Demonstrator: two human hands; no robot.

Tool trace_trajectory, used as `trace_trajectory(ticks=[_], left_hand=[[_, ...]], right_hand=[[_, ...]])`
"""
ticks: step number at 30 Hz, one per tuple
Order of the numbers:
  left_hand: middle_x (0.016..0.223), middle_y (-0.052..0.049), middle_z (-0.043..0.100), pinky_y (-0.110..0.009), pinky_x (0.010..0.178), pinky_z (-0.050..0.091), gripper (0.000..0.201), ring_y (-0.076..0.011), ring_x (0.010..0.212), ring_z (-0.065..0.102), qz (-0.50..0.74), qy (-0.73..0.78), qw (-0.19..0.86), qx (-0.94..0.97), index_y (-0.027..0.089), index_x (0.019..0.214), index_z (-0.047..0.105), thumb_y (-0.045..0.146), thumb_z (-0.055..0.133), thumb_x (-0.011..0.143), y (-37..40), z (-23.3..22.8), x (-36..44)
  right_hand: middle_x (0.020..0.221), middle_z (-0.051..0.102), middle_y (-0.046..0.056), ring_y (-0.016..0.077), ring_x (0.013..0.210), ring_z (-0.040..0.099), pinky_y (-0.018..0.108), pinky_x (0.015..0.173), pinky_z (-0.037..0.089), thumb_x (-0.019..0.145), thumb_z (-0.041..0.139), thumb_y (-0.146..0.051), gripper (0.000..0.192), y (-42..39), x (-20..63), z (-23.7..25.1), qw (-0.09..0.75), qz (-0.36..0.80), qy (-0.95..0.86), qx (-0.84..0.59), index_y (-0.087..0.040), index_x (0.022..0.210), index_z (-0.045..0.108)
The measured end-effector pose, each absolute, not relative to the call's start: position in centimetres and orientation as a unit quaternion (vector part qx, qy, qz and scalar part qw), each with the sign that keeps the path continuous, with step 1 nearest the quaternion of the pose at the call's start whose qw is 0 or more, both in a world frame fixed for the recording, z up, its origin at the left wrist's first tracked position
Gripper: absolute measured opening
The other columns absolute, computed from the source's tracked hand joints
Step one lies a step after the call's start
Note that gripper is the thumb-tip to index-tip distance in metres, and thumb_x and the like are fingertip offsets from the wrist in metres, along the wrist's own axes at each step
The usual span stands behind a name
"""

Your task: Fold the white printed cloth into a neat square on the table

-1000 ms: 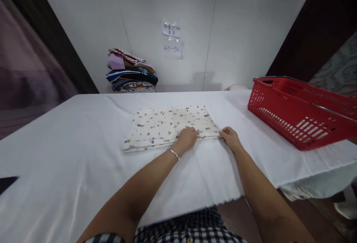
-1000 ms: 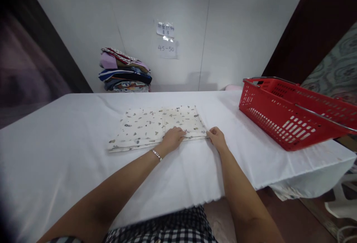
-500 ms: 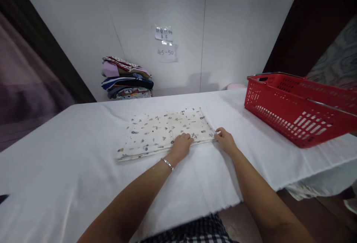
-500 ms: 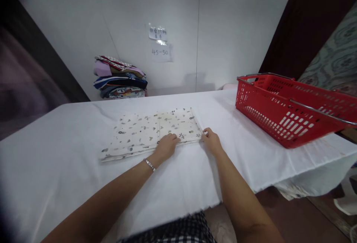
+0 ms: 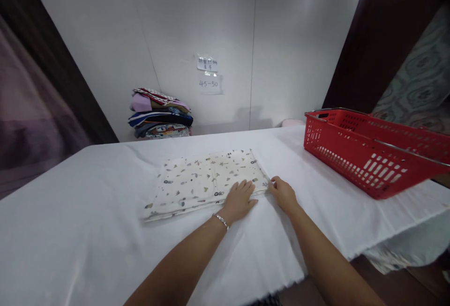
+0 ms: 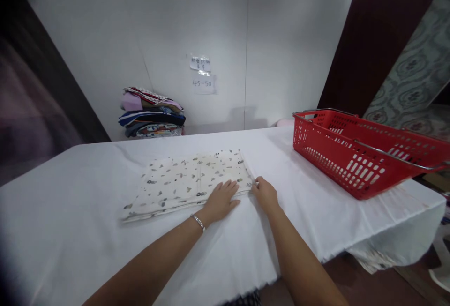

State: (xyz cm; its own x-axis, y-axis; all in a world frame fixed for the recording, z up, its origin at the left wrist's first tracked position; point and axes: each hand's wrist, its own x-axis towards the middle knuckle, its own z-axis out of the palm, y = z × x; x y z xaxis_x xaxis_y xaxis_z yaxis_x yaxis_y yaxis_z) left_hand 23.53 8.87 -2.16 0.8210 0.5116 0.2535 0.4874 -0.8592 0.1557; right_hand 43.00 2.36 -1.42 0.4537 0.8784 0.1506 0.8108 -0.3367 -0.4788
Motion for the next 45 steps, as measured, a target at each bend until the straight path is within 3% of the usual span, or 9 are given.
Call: trace_trajectory(ticks=[2, 5, 9, 17, 21, 26, 33, 40, 45], left_hand=[[0.143, -0.005, 0.039, -0.045, 0.108, 0.024, 0.049, -0.0225, 0.133, 0.029, 0.149, 0.269, 0.042, 0.951, 0.023, 0.134, 0.037, 0.043, 0.04, 0.09, 8.9, -2.4, 23.4], [0.143, -0.004, 0.039, -0.046, 0.109, 0.022, 0.048, -0.0228, 0.133, 0.029, 0.157, 0.28, 0.041, 0.946, 0.023, 0.134, 0.037, 0.043, 0.04, 0.09, 8.8, -2.6, 23.4], [0.143, -0.004, 0.039, -0.047, 0.11, 0.021, 0.05, -0.0227, 0.134, 0.028, 0.16, 0.281, 0.043, 0.945, 0.023, 0.136, 0.035, 0.043, 0.039, 0.09, 8.7, -2.7, 23.4], [0.145, -0.005, 0.035, -0.047, 0.111, 0.018, 0.053, -0.0227, 0.135, 0.026, 0.142, 0.291, 0.059, 0.944, 0.023, 0.138, 0.033, 0.044, 0.037, 0.09, 8.8, -2.6, 23.4], [0.145, -0.005, 0.035, -0.048, 0.111, 0.018, 0.053, -0.0232, 0.135, 0.026, 0.149, 0.291, 0.071, 0.942, 0.022, 0.137, 0.034, 0.045, 0.037, 0.09, 8.8, -2.8, 23.6], [0.145, -0.004, 0.036, -0.048, 0.111, 0.018, 0.051, -0.0233, 0.135, 0.026, 0.154, 0.295, 0.079, 0.94, 0.023, 0.136, 0.037, 0.045, 0.036, 0.09, 9.0, -3.0, 23.6], [0.145, -0.004, 0.036, -0.048, 0.112, 0.017, 0.051, -0.0235, 0.135, 0.026, 0.16, 0.294, 0.091, 0.938, 0.024, 0.136, 0.037, 0.044, 0.037, 0.089, 8.9, -3.0, 23.5], [0.145, -0.004, 0.036, -0.049, 0.112, 0.017, 0.052, -0.0238, 0.135, 0.025, 0.161, 0.292, 0.105, 0.937, 0.024, 0.137, 0.035, 0.045, 0.038, 0.089, 8.8, -3.0, 23.4], [0.144, -0.005, 0.037, -0.047, 0.112, 0.017, 0.052, -0.0225, 0.135, 0.024, 0.165, 0.295, 0.1, 0.936, 0.023, 0.136, 0.034, 0.046, 0.036, 0.09, 8.6, -2.9, 23.4]], right_hand=[[0.103, 0.065, 0.008, 0.0206, 0.093, 0.058, 0.03, 0.076, 0.042, 0.088, 0.037, -0.037, 0.032, 2.6, 43.1, -1.3, 0.257, 0.022, -0.535, -0.804, -0.021, 0.109, 0.056], [0.135, 0.047, 0.015, 0.0243, 0.126, 0.038, 0.036, 0.101, 0.031, 0.09, 0.031, -0.034, 0.046, 4.1, 43.0, -0.7, 0.248, -0.038, -0.603, -0.757, -0.013, 0.127, 0.047], [0.15, 0.022, 0.014, 0.0257, 0.139, 0.013, 0.043, 0.109, 0.015, 0.09, 0.033, -0.039, 0.057, 7.3, 42.0, 0.0, 0.156, -0.021, -0.683, -0.713, -0.01, 0.139, 0.033], [0.151, 0.019, 0.014, 0.0261, 0.139, 0.012, 0.048, 0.107, 0.017, 0.09, 0.028, -0.053, 0.066, 10.4, 41.5, -1.3, 0.056, 0.09, -0.681, -0.724, -0.009, 0.14, 0.03], [0.151, 0.021, 0.013, 0.0256, 0.139, 0.014, 0.05, 0.107, 0.015, 0.09, 0.027, -0.053, 0.061, 11.2, 41.9, -0.6, 0.062, 0.078, -0.685, -0.722, -0.015, 0.137, 0.034], [0.152, 0.013, 0.015, 0.0256, 0.14, 0.008, 0.046, 0.109, 0.009, 0.09, 0.026, -0.052, 0.068, 14.0, 42.0, 0.4, 0.063, 0.055, -0.656, -0.75, -0.009, 0.143, 0.023], [0.15, 0.021, 0.015, 0.0267, 0.138, 0.015, 0.048, 0.106, 0.017, 0.09, 0.025, -0.055, 0.066, 16.0, 41.5, -0.9, 0.058, 0.064, -0.678, -0.73, -0.011, 0.138, 0.032], [0.151, 0.016, 0.015, 0.0266, 0.14, 0.008, 0.048, 0.109, 0.008, 0.09, 0.024, -0.056, 0.069, 17.6, 41.6, -0.7, 0.048, 0.026, -0.685, -0.726, -0.011, 0.142, 0.025], [0.15, 0.022, 0.015, 0.0249, 0.139, 0.013, 0.045, 0.108, 0.014, 0.091, 0.024, -0.053, 0.064, 18.8, 41.4, -2.3, 0.055, 0.027, -0.702, -0.71, -0.012, 0.14, 0.031]])
